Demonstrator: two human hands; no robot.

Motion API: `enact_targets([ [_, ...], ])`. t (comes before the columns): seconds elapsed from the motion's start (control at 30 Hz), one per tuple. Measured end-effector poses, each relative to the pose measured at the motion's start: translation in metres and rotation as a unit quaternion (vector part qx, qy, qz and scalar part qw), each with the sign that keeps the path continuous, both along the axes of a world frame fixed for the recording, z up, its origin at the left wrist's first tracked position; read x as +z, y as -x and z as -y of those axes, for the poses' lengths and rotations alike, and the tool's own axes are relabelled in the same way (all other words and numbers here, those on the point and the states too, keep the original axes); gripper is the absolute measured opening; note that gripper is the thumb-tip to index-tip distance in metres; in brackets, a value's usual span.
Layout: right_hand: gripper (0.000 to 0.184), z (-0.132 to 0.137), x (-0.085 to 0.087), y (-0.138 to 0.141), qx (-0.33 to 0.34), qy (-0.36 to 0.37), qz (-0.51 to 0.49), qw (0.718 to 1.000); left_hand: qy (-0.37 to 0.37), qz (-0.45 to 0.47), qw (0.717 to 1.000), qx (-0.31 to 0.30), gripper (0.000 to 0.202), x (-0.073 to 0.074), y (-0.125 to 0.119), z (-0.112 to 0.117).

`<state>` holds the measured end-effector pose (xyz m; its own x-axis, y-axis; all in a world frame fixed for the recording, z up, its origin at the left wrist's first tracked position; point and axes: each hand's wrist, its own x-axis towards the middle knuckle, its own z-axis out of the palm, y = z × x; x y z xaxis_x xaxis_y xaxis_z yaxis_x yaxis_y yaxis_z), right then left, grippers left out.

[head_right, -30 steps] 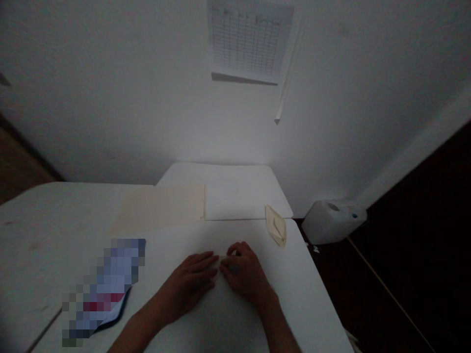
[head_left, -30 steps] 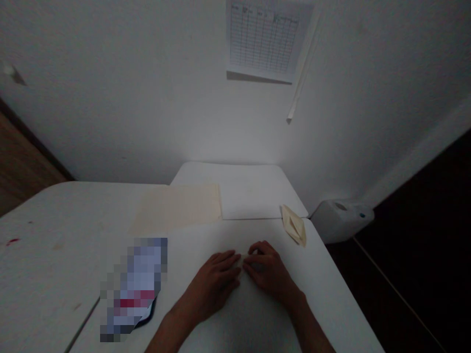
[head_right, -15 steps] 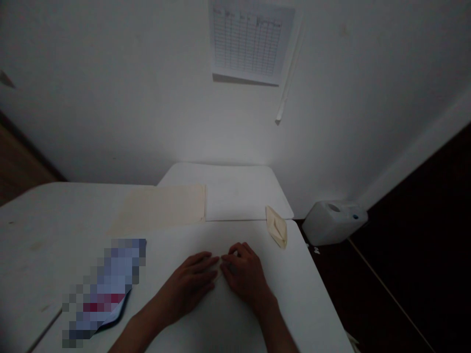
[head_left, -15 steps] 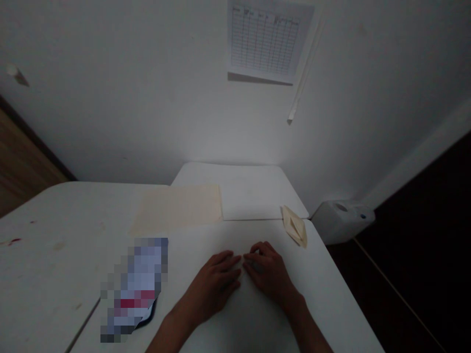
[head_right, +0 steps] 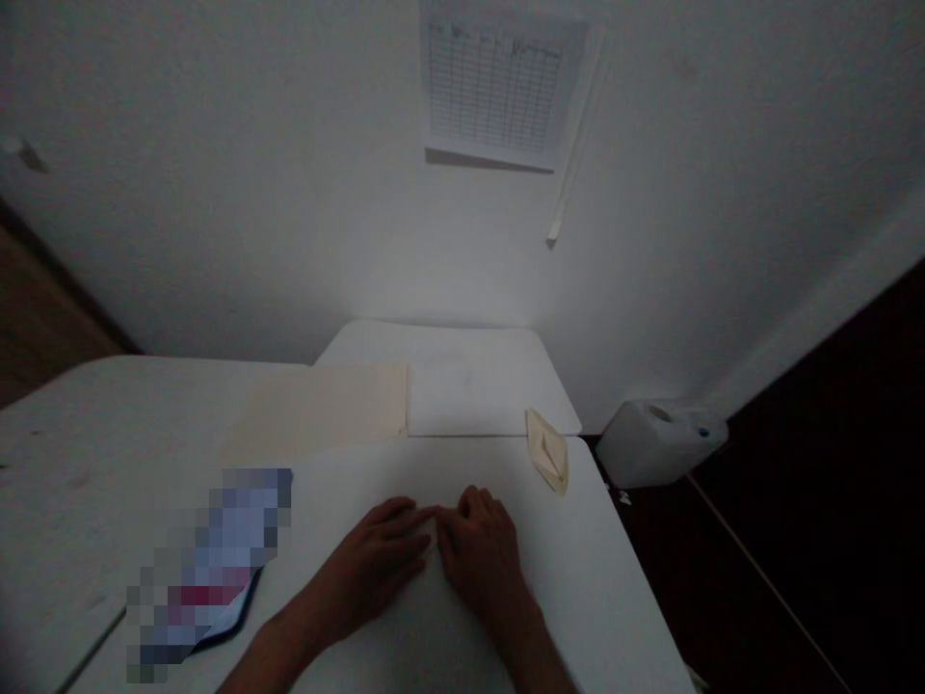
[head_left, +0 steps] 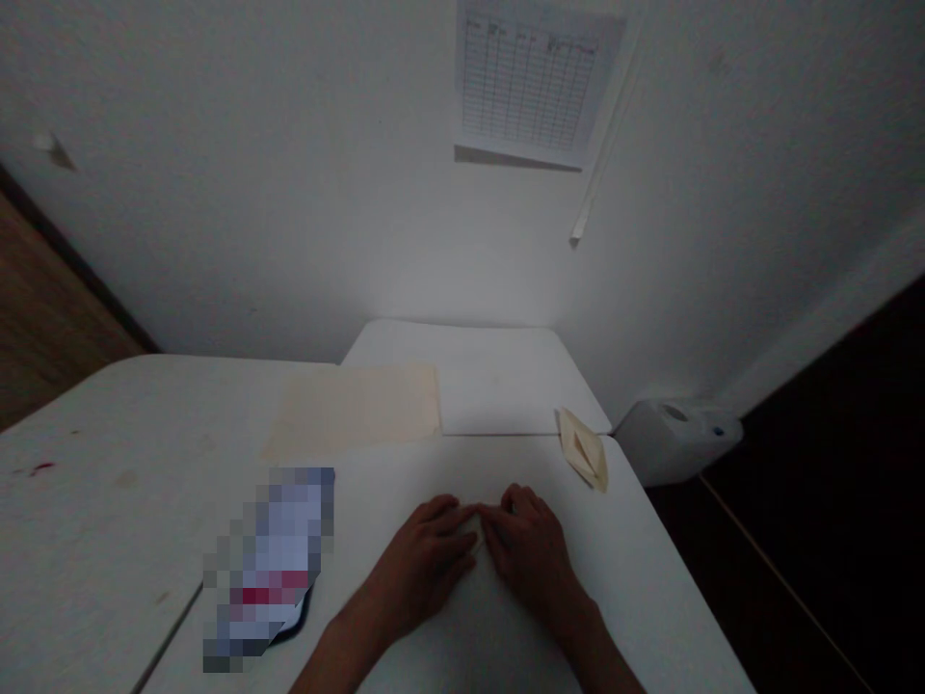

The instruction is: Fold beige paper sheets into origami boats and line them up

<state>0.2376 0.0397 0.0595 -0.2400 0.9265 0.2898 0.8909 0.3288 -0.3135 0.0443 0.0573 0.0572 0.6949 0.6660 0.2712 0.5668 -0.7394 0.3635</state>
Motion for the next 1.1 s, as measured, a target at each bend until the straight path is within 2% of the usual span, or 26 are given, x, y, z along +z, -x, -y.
enact_targets([
  [0.5, 0.024, 0.012, -0.008, -0.015, -0.103, -0.006, 0.05, 0.993, 0.018, 0.017, 1.0, 0.008, 0.02, 0.006, 0.0, 0.001],
  [0.7, 0.021, 0.011, -0.013, -0.014, -0.133, -0.016, 0.046, 0.99, 0.017, 0.018, 1.0, 0.007, 0.021, 0.001, 0.0, 0.0],
  [0.87, 0.022, 0.007, -0.015, -0.017, -0.104, -0.043, 0.017, 0.994, 0.009, 0.013, 1.0, 0.007, 0.02, -0.003, 0.0, -0.001],
  [1.03, 0.018, -0.001, -0.013, -0.011, 0.012, -0.039, -0.042, 0.998, 0.007, 0.008, 1.0, 0.006, 0.024, -0.003, -0.001, -0.001],
  [1.1, 0.017, -0.004, -0.011, -0.008, 0.028, -0.023, -0.05, 0.998, 0.006, 0.008, 1.0, 0.007, 0.024, -0.003, -0.001, 0.001],
])
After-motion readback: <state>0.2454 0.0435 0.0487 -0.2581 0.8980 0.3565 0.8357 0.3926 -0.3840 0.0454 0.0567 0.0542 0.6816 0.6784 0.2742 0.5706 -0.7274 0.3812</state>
